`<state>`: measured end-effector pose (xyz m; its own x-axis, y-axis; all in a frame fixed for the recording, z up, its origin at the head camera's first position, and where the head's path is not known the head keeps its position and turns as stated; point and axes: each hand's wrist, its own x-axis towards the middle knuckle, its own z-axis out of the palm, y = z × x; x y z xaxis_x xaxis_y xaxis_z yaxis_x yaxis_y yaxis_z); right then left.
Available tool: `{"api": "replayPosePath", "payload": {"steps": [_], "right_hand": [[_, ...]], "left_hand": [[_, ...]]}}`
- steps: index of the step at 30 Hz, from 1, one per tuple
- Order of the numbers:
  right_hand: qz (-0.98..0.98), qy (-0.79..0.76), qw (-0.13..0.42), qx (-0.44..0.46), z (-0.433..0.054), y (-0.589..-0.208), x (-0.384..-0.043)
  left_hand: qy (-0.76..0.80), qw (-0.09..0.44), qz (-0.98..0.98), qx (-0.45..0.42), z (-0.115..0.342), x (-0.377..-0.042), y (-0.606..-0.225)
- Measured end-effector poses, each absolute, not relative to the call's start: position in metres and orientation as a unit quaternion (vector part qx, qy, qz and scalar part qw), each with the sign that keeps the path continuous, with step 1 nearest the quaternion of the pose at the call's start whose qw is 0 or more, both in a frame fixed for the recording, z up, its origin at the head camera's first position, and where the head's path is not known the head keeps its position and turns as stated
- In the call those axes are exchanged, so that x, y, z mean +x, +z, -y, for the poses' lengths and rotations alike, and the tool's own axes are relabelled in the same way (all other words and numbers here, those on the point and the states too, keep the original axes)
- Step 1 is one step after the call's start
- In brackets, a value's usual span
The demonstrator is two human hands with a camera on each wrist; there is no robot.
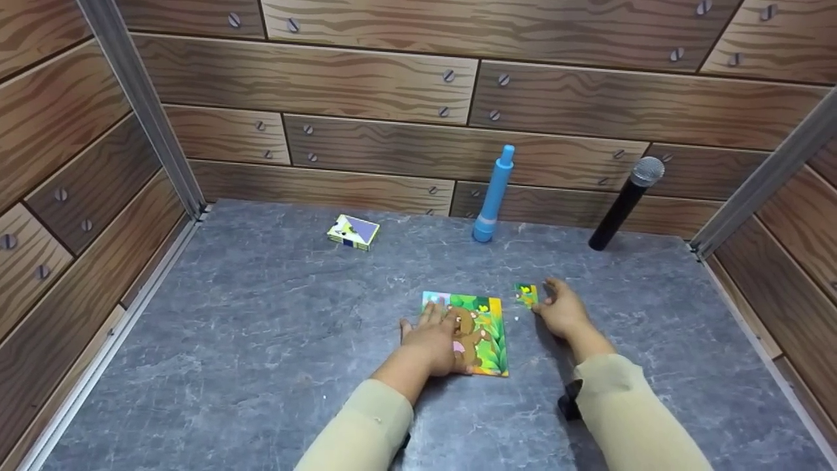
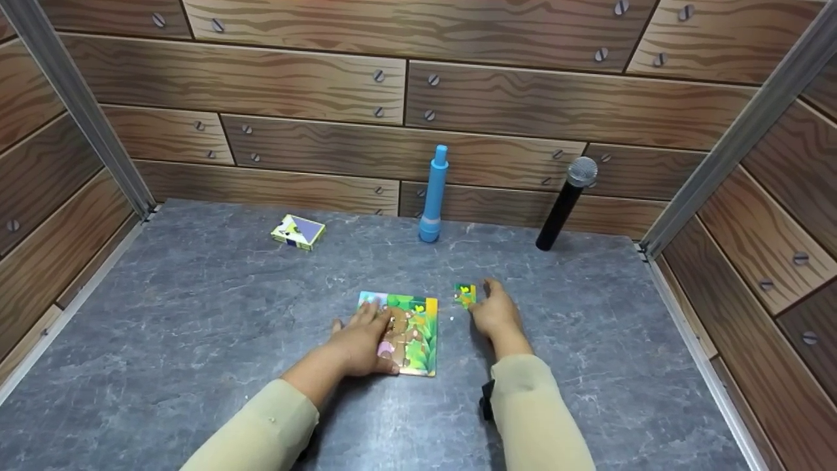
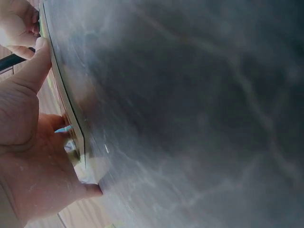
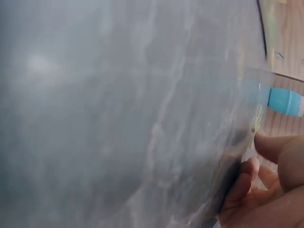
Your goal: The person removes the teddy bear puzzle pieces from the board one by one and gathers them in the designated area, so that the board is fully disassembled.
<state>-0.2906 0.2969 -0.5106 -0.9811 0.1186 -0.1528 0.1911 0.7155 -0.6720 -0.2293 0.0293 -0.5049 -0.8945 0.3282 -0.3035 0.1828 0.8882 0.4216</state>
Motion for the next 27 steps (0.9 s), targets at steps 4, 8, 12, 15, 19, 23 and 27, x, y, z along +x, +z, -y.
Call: {"api": "replayPosePath", "payload": {"steps": [4, 8, 12, 15, 19, 23, 27], "right_hand": [[-0.919, -0.387, 0.038, 0.064, -0.296, -0.509, -0.286], [-0.926, -0.373, 0.019, 0.052, -0.289, -0.508, -0.281], [-0.927, -0.373, -0.02, 0.024, -0.271, -0.506, -0.276], [-0.926, -0.376, -0.035, -0.005, -0.252, -0.505, -0.272], [-0.923, -0.383, -0.026, -0.028, -0.23, -0.503, -0.268], [-0.923, -0.383, -0.01, -0.036, -0.214, -0.505, -0.265], [-0.929, -0.369, 0.012, -0.024, -0.206, -0.509, -0.264]], "left_hand": [[0.197, 0.185, -0.954, 0.132, -0.026, -0.229, -0.503], [0.204, 0.181, -0.953, 0.131, -0.026, -0.229, -0.503], [0.199, 0.181, -0.954, 0.13, -0.028, -0.231, -0.506], [0.194, 0.182, -0.955, 0.132, -0.029, -0.231, -0.506], [0.188, 0.179, -0.957, 0.132, -0.029, -0.232, -0.507], [0.177, 0.178, -0.959, 0.129, -0.03, -0.233, -0.51], [0.182, 0.176, -0.959, 0.129, -0.03, -0.232, -0.509]]}}
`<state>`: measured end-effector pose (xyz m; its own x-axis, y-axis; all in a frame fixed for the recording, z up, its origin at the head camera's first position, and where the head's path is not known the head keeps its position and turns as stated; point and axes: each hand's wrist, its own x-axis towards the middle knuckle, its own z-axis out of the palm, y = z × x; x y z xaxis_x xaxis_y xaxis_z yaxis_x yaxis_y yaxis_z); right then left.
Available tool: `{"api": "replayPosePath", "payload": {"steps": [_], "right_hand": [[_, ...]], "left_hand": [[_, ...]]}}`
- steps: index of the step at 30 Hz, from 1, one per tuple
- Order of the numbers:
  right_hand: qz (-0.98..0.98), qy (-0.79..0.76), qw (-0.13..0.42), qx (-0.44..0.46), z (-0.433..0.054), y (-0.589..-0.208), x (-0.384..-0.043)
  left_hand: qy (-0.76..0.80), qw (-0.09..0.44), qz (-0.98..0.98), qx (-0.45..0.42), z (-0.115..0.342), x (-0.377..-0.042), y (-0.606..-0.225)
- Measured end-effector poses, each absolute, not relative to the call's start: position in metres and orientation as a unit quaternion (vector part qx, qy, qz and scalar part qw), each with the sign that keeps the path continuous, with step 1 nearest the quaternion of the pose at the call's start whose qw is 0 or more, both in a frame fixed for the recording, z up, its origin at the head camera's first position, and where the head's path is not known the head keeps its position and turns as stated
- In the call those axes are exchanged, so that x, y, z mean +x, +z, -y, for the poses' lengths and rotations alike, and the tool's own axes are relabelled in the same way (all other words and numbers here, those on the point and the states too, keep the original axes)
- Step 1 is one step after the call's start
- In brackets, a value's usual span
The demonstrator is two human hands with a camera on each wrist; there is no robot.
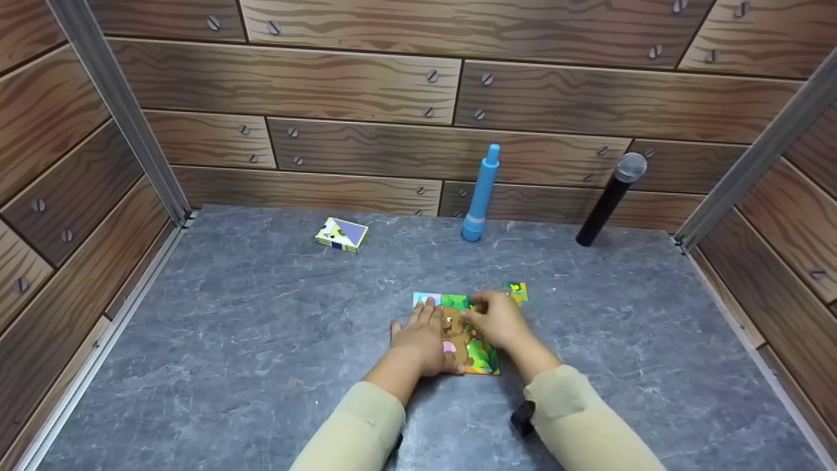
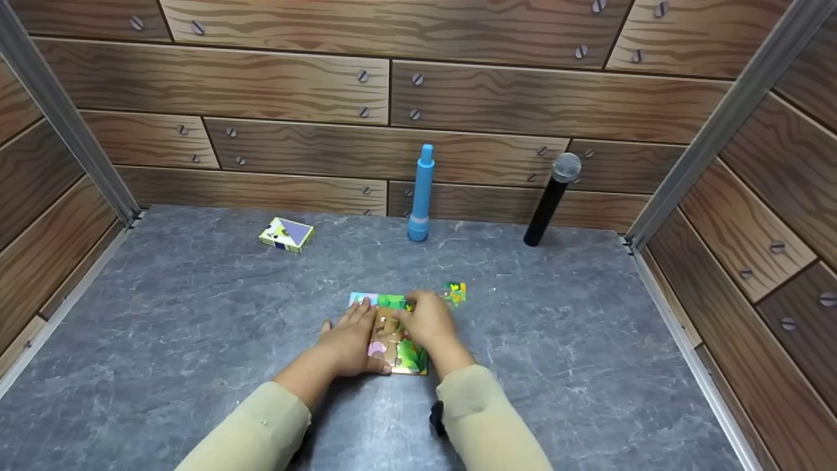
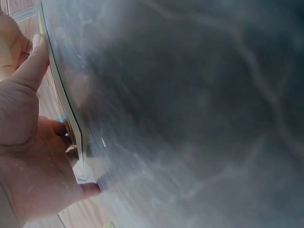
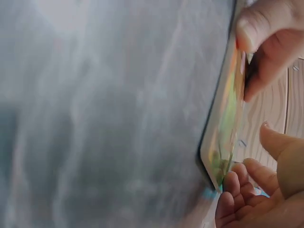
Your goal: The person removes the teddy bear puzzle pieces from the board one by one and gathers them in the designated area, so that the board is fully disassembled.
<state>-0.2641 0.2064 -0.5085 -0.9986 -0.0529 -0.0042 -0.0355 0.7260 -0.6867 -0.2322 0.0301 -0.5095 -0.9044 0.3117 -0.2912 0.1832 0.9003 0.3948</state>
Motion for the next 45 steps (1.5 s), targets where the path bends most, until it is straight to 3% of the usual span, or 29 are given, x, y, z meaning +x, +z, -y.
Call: {"api": "replayPosePath", "payload": {"steps": [12, 38, 45], "right_hand": [[-0.953, -0.303, 0.021, 0.021, -0.196, -0.51, -0.26], [-0.913, -0.407, 0.021, 0.022, -0.198, -0.508, -0.263], [-0.891, -0.452, 0.043, 0.023, -0.198, -0.506, -0.266]], "left_hand": [[0.175, 0.162, -0.962, 0.129, -0.031, -0.229, -0.505], [0.16, 0.164, -0.964, 0.132, -0.03, -0.226, -0.5], [0.162, 0.166, -0.964, 0.129, -0.03, -0.228, -0.503]]}}
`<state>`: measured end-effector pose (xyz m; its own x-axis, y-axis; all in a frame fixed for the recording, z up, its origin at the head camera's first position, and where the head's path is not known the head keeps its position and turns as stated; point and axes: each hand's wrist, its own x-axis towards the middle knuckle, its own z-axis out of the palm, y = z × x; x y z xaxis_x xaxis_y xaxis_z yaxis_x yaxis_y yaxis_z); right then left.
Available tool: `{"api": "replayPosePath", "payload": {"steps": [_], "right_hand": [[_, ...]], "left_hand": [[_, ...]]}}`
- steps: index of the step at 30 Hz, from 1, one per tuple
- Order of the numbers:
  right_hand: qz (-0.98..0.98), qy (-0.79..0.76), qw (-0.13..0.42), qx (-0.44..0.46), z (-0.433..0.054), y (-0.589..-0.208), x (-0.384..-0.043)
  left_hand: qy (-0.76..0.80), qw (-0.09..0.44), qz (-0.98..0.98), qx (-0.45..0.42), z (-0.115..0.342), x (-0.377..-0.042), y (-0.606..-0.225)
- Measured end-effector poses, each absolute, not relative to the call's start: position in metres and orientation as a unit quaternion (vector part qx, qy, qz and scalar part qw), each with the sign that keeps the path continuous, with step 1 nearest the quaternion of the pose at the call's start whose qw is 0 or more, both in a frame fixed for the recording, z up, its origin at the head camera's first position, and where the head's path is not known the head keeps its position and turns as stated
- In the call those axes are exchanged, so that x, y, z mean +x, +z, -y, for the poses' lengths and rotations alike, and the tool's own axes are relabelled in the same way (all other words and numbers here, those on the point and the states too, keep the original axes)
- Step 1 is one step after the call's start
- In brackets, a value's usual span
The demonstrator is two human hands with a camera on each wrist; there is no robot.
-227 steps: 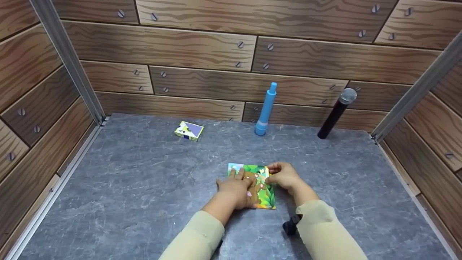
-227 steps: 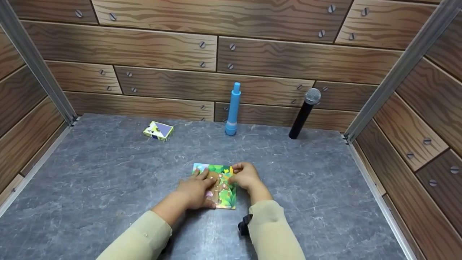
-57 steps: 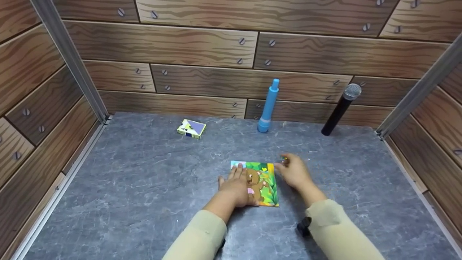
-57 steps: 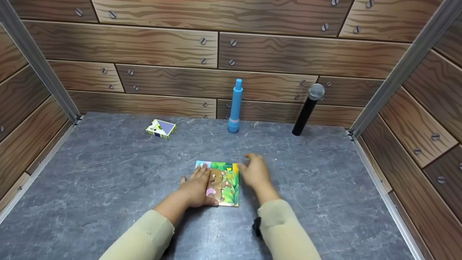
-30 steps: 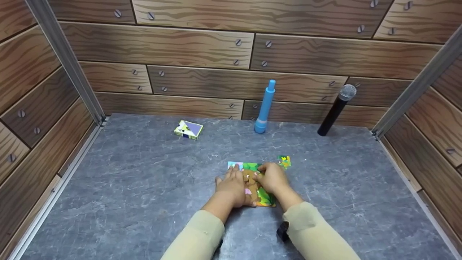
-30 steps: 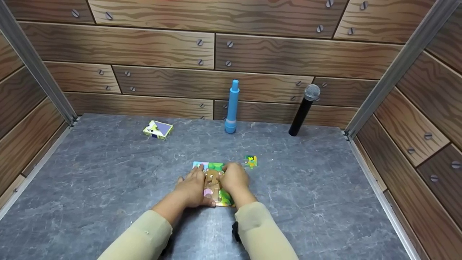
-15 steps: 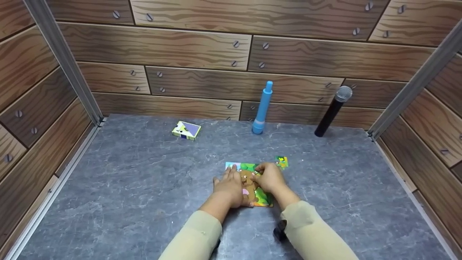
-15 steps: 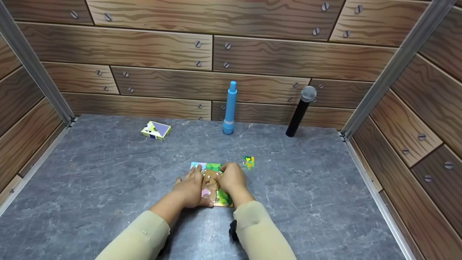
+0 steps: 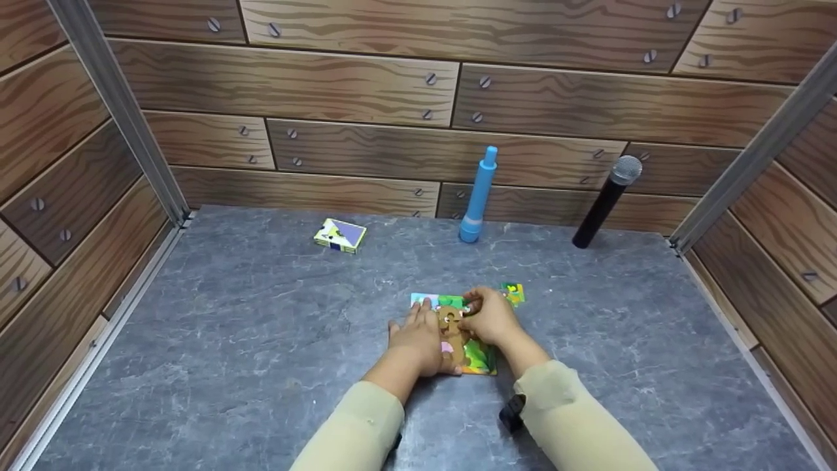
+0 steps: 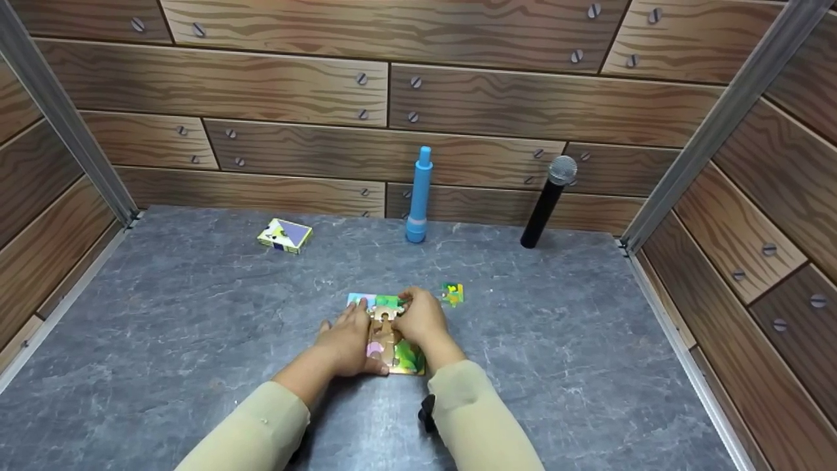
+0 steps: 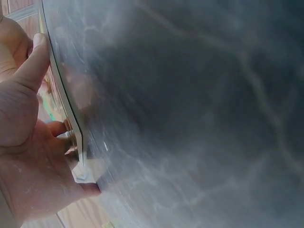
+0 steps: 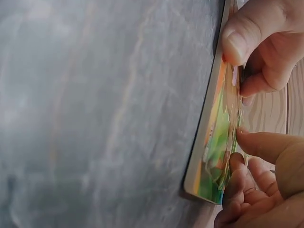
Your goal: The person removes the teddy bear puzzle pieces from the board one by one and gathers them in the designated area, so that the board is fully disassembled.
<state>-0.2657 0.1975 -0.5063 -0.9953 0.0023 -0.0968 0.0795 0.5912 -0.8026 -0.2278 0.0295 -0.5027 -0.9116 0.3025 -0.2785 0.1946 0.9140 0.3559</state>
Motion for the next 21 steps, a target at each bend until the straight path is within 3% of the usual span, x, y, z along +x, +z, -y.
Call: {"api": "replayPosePath", "payload": {"steps": [13, 21], "right_hand": [[-0.888, -0.455, 0.058, -0.001, -0.202, -0.507, -0.266], [-0.899, -0.438, 0.016, -0.026, -0.215, -0.503, -0.27]], "left_hand": [[0.165, 0.174, -0.963, 0.124, -0.032, -0.23, -0.505], [0.176, 0.159, -0.963, 0.129, -0.03, -0.229, -0.506]]}}
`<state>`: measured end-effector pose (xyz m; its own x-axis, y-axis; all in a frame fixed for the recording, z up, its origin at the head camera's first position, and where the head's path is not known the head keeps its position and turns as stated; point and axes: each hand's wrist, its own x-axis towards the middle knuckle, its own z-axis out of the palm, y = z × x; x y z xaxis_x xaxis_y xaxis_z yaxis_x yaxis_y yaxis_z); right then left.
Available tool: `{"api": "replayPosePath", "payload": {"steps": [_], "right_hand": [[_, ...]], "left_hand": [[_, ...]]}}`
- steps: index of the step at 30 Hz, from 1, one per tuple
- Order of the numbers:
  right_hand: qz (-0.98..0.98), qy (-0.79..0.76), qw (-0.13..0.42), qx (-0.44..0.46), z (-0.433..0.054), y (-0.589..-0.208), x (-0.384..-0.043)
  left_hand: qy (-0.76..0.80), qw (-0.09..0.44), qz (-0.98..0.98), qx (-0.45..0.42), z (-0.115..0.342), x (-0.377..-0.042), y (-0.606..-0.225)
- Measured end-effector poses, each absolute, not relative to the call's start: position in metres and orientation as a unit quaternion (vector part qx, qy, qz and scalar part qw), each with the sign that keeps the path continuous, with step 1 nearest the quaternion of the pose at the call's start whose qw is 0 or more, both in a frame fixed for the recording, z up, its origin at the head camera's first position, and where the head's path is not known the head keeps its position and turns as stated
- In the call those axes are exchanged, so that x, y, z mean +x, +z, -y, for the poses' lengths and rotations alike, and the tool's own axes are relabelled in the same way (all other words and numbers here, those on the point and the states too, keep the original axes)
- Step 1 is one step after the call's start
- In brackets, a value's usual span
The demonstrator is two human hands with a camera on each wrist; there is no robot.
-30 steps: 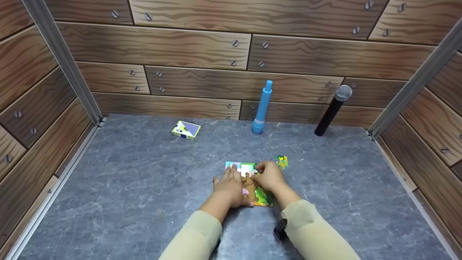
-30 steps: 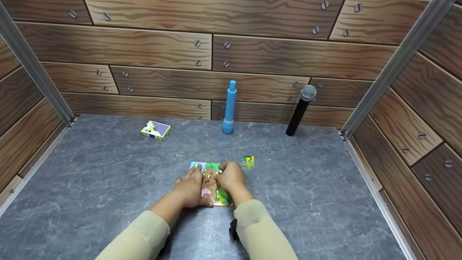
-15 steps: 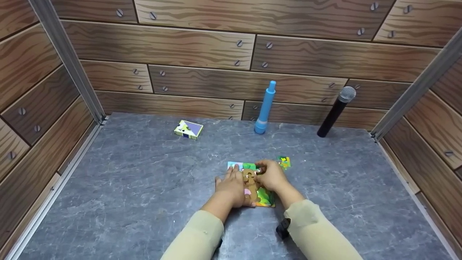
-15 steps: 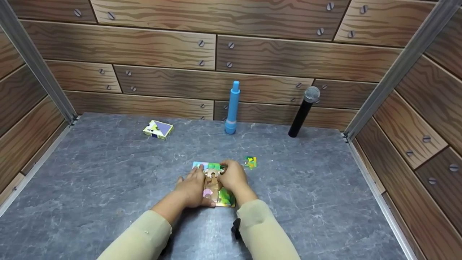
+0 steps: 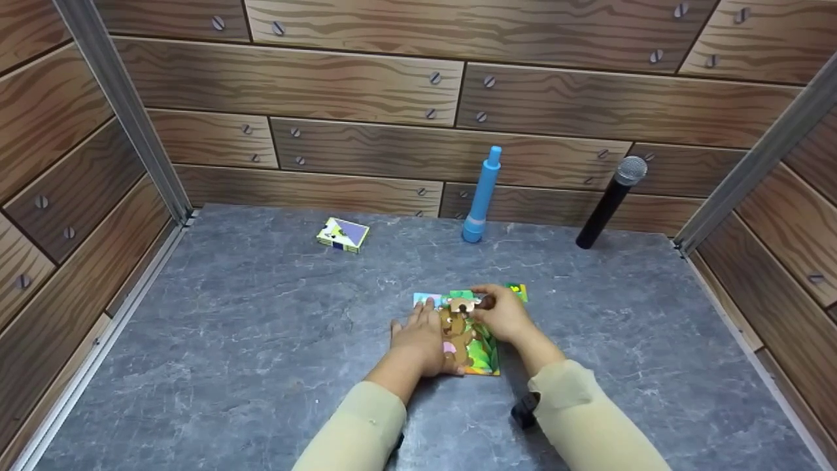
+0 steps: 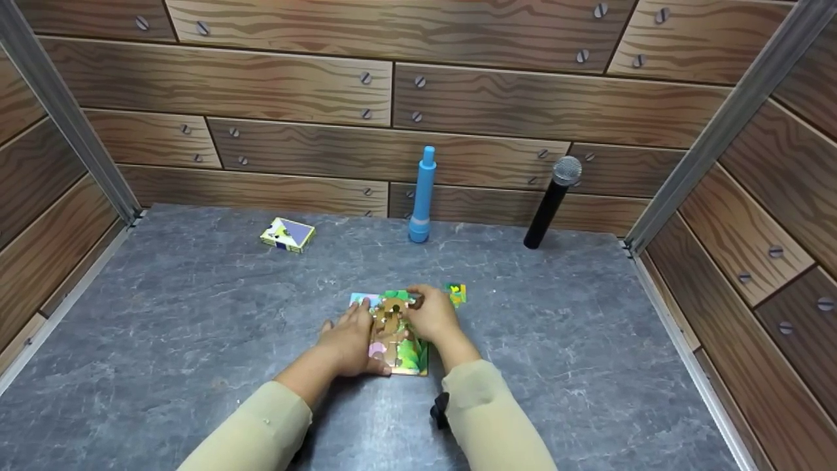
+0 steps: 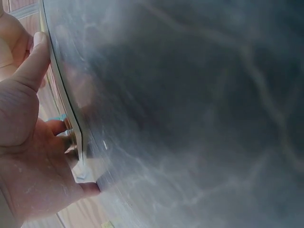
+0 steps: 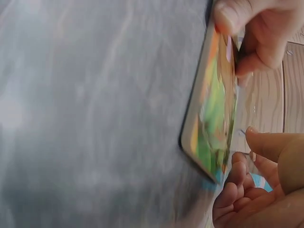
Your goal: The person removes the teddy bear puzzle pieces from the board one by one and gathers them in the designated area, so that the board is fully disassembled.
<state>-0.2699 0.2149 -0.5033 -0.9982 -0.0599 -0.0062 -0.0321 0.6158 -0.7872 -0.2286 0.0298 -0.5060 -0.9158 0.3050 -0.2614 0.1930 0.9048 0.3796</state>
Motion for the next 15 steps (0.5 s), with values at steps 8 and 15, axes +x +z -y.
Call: {"api": "replayPosePath", "payload": {"steps": [8, 15], "right_hand": [[-0.899, -0.437, 0.0, -0.03, -0.24, -0.493, -0.273], [-0.905, -0.424, -0.02, -0.016, -0.271, -0.482, -0.275]], "left_hand": [[0.184, 0.158, -0.962, 0.126, -0.028, -0.228, -0.504], [0.185, 0.157, -0.961, 0.131, -0.027, -0.227, -0.502]]}}
